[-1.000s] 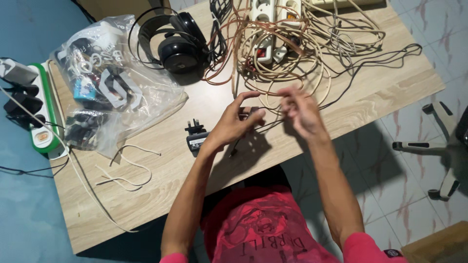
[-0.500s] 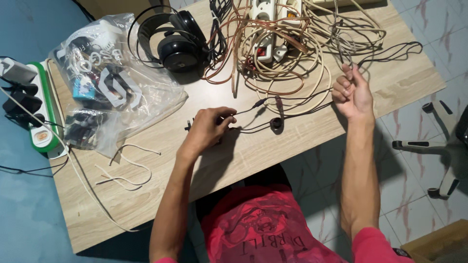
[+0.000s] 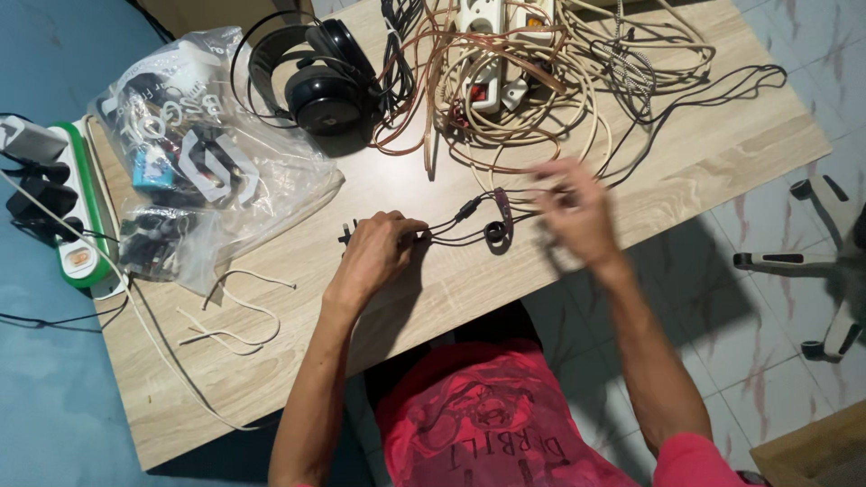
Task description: The person untangles a black power adapter cable and a pair of wired earphones on a wooden table. They coil the earphone cable neatly and place it into a clear plastic bag. The person then picks up a pair of black over-ear headphones and places them into the same bag before handling another tangled cable.
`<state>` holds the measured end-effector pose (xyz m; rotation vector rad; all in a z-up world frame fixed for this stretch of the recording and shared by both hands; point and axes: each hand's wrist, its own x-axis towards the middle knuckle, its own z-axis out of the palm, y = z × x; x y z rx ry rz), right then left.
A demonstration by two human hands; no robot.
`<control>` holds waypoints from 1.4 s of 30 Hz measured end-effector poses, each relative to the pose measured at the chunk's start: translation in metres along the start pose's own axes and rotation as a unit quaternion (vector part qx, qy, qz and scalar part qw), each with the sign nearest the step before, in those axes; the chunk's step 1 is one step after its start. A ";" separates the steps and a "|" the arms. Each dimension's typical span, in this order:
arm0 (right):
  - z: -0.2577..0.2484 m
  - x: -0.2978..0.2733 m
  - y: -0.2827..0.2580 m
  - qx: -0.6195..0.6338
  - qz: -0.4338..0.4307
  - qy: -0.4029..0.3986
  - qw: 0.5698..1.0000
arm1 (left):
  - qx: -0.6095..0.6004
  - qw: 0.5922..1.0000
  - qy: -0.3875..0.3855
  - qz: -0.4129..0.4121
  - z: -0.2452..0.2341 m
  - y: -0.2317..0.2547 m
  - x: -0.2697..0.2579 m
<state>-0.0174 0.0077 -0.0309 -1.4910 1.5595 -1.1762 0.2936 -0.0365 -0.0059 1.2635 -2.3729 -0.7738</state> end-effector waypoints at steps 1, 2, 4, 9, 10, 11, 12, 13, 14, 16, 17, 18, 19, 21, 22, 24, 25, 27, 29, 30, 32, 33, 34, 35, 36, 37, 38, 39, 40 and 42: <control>0.018 -0.004 -0.011 -0.051 -0.100 -0.043 0.993 | -0.018 1.000 0.006 0.009 -0.001 -0.001 -0.003; 0.034 -0.006 -0.020 -0.101 -0.199 -0.088 0.971 | -0.037 0.999 0.012 0.017 -0.001 -0.003 -0.005; 0.067 -0.007 -0.033 -0.156 -0.297 -0.109 0.936 | -0.052 0.999 0.012 0.000 0.000 -0.007 -0.005; 0.109 -0.002 -0.032 -0.180 -0.299 -0.162 0.923 | -0.094 0.995 0.018 -0.009 -0.002 -0.013 -0.015; 0.112 0.001 -0.030 -0.188 -0.306 -0.161 0.919 | -0.081 0.996 0.026 -0.007 -0.002 -0.012 -0.020; 0.112 0.003 -0.027 -0.190 -0.300 -0.163 0.921 | -0.070 0.997 0.032 -0.005 -0.003 -0.012 -0.023; 0.113 0.005 -0.024 -0.192 -0.294 -0.165 0.922 | -0.068 0.996 0.048 0.010 -0.005 -0.013 -0.025; 0.113 0.005 -0.022 -0.194 -0.287 -0.166 0.923 | -0.066 0.996 0.062 0.025 -0.006 -0.014 -0.027; 0.115 0.005 -0.021 -0.192 -0.280 -0.163 0.926 | -0.064 0.994 0.076 0.040 -0.007 -0.015 -0.030; 0.118 0.004 -0.021 -0.189 -0.267 -0.158 0.932 | -0.085 0.991 0.093 0.047 -0.007 -0.020 -0.036; 0.121 0.004 -0.023 -0.192 -0.266 -0.156 0.932 | -0.095 0.989 0.103 0.051 -0.006 -0.023 -0.038; 0.124 0.003 -0.026 -0.194 -0.266 -0.154 0.932 | -0.068 0.989 0.117 0.064 -0.004 -0.026 -0.040; 0.127 0.001 -0.029 -0.196 -0.265 -0.152 0.932 | -0.041 0.988 0.131 0.077 -0.001 -0.029 -0.043; 0.135 -0.002 -0.034 -0.216 -0.264 -0.148 0.928 | -0.002 0.987 0.138 0.080 0.003 -0.036 -0.048; 0.138 -0.002 -0.036 -0.226 -0.264 -0.146 0.927 | 0.011 0.989 0.133 0.070 0.004 -0.040 -0.049; 0.141 -0.001 -0.036 -0.232 -0.267 -0.148 0.924 | 0.028 0.990 0.127 0.052 0.004 -0.045 -0.055; 0.143 0.000 -0.035 -0.234 -0.269 -0.149 0.922 | 0.034 0.990 0.128 0.045 0.003 -0.046 -0.057; 0.150 0.001 -0.033 -0.227 -0.266 -0.158 0.923 | 0.043 0.990 0.129 0.039 0.001 -0.048 -0.060; 0.154 0.000 -0.032 -0.221 -0.264 -0.162 0.925 | 0.050 0.989 0.131 0.046 0.000 -0.047 -0.061; 0.156 -0.001 -0.033 -0.218 -0.264 -0.160 0.926 | 0.052 0.989 0.134 0.046 -0.001 -0.047 -0.059; 0.156 -0.004 -0.035 -0.208 -0.247 -0.167 0.932 | 0.056 0.988 0.138 0.050 0.000 -0.045 -0.058; 0.154 -0.004 -0.037 -0.200 -0.231 -0.176 0.936 | 0.049 0.988 0.139 0.046 0.000 -0.044 -0.058; 0.151 -0.004 -0.038 -0.192 -0.216 -0.185 0.939 | 0.043 0.988 0.139 0.042 0.000 -0.043 -0.058; 0.146 -0.004 -0.039 -0.177 -0.245 -0.178 0.936 | 0.035 0.989 0.139 0.036 0.001 -0.042 -0.058; 0.139 -0.002 -0.038 -0.163 -0.275 -0.172 0.932 | 0.040 0.989 0.138 0.040 0.000 -0.042 -0.057; 0.131 0.002 -0.038 -0.147 -0.306 -0.166 0.926 | 0.045 0.988 0.139 0.043 -0.002 -0.043 -0.055; 0.120 0.006 -0.037 -0.126 -0.257 -0.165 0.944 | 0.051 0.988 0.140 0.046 -0.004 -0.043 -0.054; 0.105 0.009 -0.035 -0.102 -0.207 -0.165 0.959 | 0.052 0.988 0.139 0.039 -0.007 -0.041 -0.054; 0.090 0.012 -0.033 -0.078 -0.156 -0.164 0.971 | 0.052 0.989 0.138 0.032 -0.009 -0.039 -0.055; 0.058 0.018 -0.029 -0.191 -0.206 -0.133 0.951 | 0.048 0.989 0.142 0.014 -0.014 -0.033 -0.057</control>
